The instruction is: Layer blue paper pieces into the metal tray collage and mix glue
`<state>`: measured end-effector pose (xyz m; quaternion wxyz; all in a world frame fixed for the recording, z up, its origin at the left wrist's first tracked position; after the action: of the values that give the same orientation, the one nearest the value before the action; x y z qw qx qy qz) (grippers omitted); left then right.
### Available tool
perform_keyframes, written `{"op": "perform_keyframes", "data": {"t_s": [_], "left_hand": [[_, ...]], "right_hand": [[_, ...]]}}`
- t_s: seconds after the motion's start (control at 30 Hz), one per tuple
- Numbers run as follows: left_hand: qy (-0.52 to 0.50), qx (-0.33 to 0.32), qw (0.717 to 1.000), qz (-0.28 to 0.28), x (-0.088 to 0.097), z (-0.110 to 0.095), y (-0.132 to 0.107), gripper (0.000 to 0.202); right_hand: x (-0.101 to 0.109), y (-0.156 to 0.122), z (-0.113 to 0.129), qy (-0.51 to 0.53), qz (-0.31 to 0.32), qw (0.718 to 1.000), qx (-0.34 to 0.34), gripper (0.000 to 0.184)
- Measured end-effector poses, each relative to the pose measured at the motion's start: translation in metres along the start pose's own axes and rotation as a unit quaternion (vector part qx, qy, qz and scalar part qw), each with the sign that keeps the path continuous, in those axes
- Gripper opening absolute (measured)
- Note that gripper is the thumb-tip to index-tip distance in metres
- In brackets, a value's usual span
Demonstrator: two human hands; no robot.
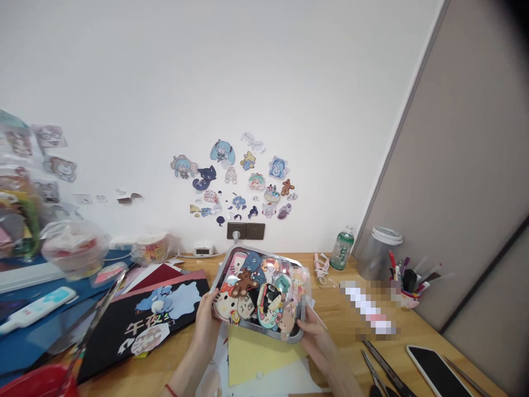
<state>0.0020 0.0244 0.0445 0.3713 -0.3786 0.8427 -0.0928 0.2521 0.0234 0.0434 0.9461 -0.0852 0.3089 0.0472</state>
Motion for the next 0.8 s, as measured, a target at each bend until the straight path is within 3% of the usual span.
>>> {"op": "perform_keyframes", "data": {"t_s": [0.2,0.37,0.5,0.63,0.8], "left_hand": [[0.021,-0.015,0.998,0.048,0.001,0.001,0.002,0.032],[0.042,-0.005,0.999,0.008,0.005,0.004,0.005,0.029],[0.061,0.04,0.997,-0.009,0.006,0.009,0.004,0.02],[0.071,0.078,0.994,-0.012,0.003,0.013,0.002,0.011],[0.088,0.106,0.99,0.025,-0.003,0.013,0.002,0.024]], "right_hand": [[-0.004,-0.003,0.003,0.009,-0.002,1.0,-0.008,0.053],[-0.004,-0.006,0.006,-0.007,-0.016,1.0,-0.024,0.048],[-0.003,-0.005,0.006,-0.026,-0.035,0.999,-0.014,0.039],[0.001,0.001,0.001,-0.021,-0.058,0.998,-0.002,0.033],[0.012,0.01,0.0,0.013,-0.108,0.994,0.027,0.04]]}}
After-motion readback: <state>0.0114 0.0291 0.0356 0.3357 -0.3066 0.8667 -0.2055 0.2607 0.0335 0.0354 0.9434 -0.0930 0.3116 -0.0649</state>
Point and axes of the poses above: each hand's wrist, its own y-axis towards the middle knuckle, its own x-axis out of the back of the hand, z = x × y, the point moved 3 cm from there along y, towards the middle knuckle, and after that the axes turned 13 degrees about -z, right-handed, at the moved point
